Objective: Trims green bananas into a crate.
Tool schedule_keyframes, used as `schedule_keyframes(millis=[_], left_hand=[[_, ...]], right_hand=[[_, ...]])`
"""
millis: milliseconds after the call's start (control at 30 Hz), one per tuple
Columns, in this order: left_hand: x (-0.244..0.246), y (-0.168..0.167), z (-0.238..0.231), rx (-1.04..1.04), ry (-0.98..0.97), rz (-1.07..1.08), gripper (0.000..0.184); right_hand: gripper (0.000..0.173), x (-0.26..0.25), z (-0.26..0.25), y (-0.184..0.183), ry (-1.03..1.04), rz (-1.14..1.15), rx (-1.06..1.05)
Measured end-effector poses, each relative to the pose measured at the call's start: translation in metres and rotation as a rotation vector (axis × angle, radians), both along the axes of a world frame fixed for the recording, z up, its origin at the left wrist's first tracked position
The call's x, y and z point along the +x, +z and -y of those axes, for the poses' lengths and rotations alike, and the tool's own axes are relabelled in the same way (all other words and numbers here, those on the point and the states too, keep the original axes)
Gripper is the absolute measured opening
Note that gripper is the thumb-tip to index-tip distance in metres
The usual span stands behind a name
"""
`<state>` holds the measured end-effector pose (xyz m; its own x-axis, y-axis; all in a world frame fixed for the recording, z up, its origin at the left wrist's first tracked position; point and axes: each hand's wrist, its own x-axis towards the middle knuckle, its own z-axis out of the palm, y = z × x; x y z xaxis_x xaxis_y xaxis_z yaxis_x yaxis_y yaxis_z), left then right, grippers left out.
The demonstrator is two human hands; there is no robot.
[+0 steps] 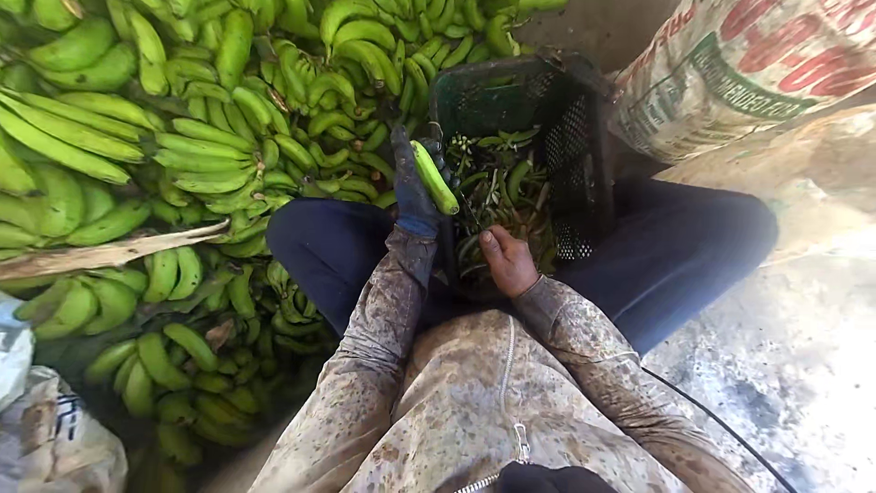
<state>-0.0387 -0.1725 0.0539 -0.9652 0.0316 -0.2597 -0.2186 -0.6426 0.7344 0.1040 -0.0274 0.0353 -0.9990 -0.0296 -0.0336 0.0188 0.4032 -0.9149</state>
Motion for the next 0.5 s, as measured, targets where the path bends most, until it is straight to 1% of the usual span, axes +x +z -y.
schedule_keyframes(millis=[100,267,433,500], left_hand=[[0.005,-0.003,-0.005,-0.066,0.007,-0.057,0.063],[0.005,-0.012,-0.007,-0.054,-0.028,-0.208,0.063],[0.003,-0.012,-0.013,0.000,-0.040,-0.264,0.064],[0.008,-0.014,-0.021,0.013,-0.068,-0.216,0.063]], right_hand=[[0.045,0.007,0.000,0.002,0.016,0.002,0.013],[0.048,0.018,0.001,-0.002,0.039,0.016,0.068],[0.049,0.017,0.000,-0.003,0.030,0.065,0.123],[0.047,0.010,-0.002,-0.009,0.012,0.072,0.146]])
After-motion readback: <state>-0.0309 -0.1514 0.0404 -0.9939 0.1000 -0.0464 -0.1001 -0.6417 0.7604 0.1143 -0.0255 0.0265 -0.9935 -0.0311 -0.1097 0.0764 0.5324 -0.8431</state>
